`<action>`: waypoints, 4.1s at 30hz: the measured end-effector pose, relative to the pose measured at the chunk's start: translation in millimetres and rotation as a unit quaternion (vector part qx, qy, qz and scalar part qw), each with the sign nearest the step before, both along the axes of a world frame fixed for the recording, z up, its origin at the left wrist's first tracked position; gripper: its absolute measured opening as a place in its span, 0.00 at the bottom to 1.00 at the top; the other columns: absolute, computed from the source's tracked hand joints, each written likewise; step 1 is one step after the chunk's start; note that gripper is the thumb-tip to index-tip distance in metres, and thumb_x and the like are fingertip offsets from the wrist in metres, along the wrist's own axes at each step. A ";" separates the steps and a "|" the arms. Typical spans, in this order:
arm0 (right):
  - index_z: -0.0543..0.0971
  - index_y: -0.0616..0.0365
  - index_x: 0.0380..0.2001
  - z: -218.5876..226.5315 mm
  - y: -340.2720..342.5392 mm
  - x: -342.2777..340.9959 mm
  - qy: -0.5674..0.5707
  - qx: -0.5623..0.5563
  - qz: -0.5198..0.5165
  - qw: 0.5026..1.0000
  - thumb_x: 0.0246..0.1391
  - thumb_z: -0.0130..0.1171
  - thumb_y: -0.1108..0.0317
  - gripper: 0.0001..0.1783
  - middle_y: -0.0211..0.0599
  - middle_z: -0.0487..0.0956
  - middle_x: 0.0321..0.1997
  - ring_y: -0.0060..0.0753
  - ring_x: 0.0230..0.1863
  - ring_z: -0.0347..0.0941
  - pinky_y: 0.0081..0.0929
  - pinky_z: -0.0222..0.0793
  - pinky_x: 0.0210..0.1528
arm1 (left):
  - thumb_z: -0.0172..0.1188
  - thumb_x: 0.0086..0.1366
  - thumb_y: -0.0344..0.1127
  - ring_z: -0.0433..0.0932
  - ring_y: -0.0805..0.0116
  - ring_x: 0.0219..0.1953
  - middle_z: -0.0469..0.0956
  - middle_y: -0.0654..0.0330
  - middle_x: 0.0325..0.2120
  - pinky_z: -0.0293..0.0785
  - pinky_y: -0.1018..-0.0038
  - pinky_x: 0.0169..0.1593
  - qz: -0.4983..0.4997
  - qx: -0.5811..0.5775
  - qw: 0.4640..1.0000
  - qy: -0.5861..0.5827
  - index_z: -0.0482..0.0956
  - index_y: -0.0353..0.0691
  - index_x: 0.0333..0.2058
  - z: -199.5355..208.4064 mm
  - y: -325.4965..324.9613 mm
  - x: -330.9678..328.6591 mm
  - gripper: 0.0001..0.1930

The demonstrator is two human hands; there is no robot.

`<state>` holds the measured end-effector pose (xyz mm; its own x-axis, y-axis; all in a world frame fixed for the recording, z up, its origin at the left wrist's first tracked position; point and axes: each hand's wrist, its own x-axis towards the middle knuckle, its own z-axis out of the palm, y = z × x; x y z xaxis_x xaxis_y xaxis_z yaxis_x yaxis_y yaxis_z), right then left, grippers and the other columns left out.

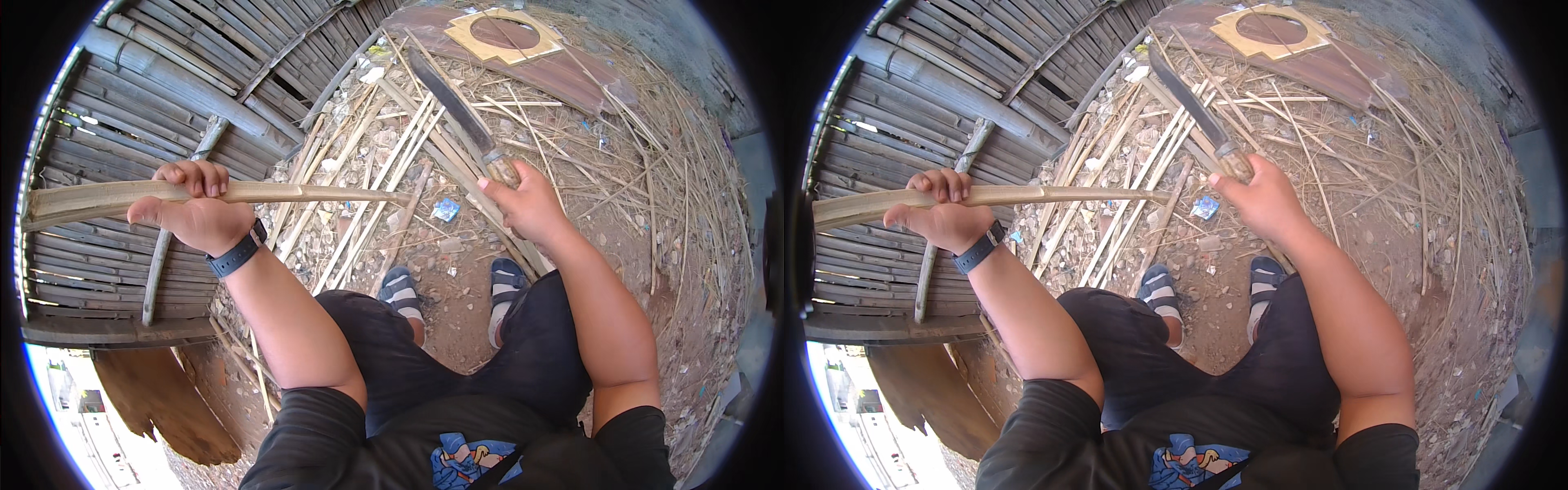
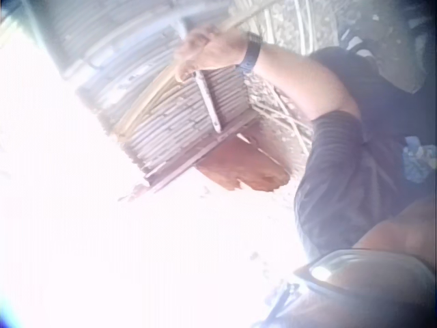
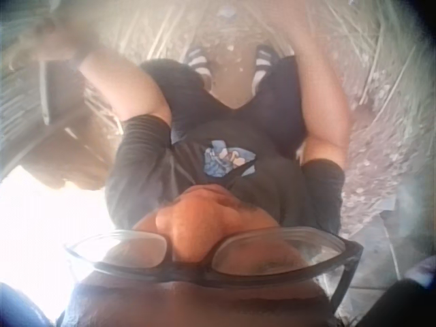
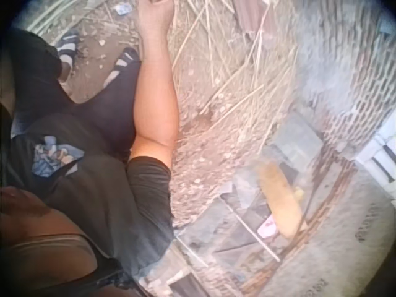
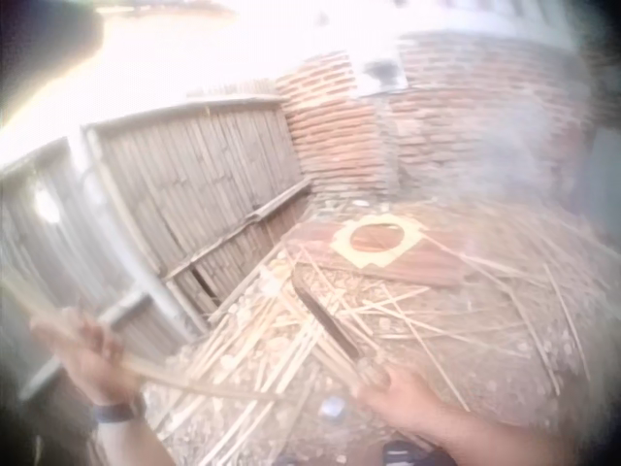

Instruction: The person sits on the ground and uses a knife to split long bamboo strips into thinner pieces. They hold the bamboo with one hand and carefully shave or split it with the knife in the other, repeating the process on multiple strips.

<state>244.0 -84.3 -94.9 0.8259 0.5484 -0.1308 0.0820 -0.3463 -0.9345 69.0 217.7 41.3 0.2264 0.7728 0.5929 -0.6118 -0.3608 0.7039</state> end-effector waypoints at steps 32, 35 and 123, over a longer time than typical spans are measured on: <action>0.70 0.59 0.41 -193.7 158.2 -116.9 0.007 -0.082 0.061 0.995 0.50 0.63 0.63 0.18 0.56 0.80 0.29 0.63 0.33 0.78 0.52 0.73 0.36 | 0.63 0.47 0.77 0.57 0.78 0.18 0.61 0.70 0.18 0.54 0.79 0.26 -0.201 0.047 0.978 -0.032 0.67 0.49 0.28 9.0 74.5 -97.8 0.34; 0.69 0.59 0.42 -146.1 174.5 -131.6 -0.043 0.025 0.102 0.994 0.50 0.63 0.64 0.19 0.57 0.80 0.30 0.63 0.34 0.78 0.53 0.73 0.37 | 0.62 0.47 0.78 0.57 0.78 0.18 0.60 0.70 0.18 0.54 0.79 0.26 -0.183 0.047 0.981 -0.034 0.68 0.49 0.28 13.5 66.3 -89.1 0.35; 0.71 0.63 0.47 -275.7 123.8 -122.8 0.013 -0.166 0.041 0.985 0.50 0.62 0.67 0.22 0.59 0.80 0.33 0.63 0.38 0.78 0.53 0.73 0.42 | 0.38 0.58 0.82 0.54 0.75 0.14 0.57 0.67 0.14 0.50 0.79 0.21 0.090 0.029 0.996 -0.001 0.65 0.44 0.27 20.7 49.0 -65.7 0.40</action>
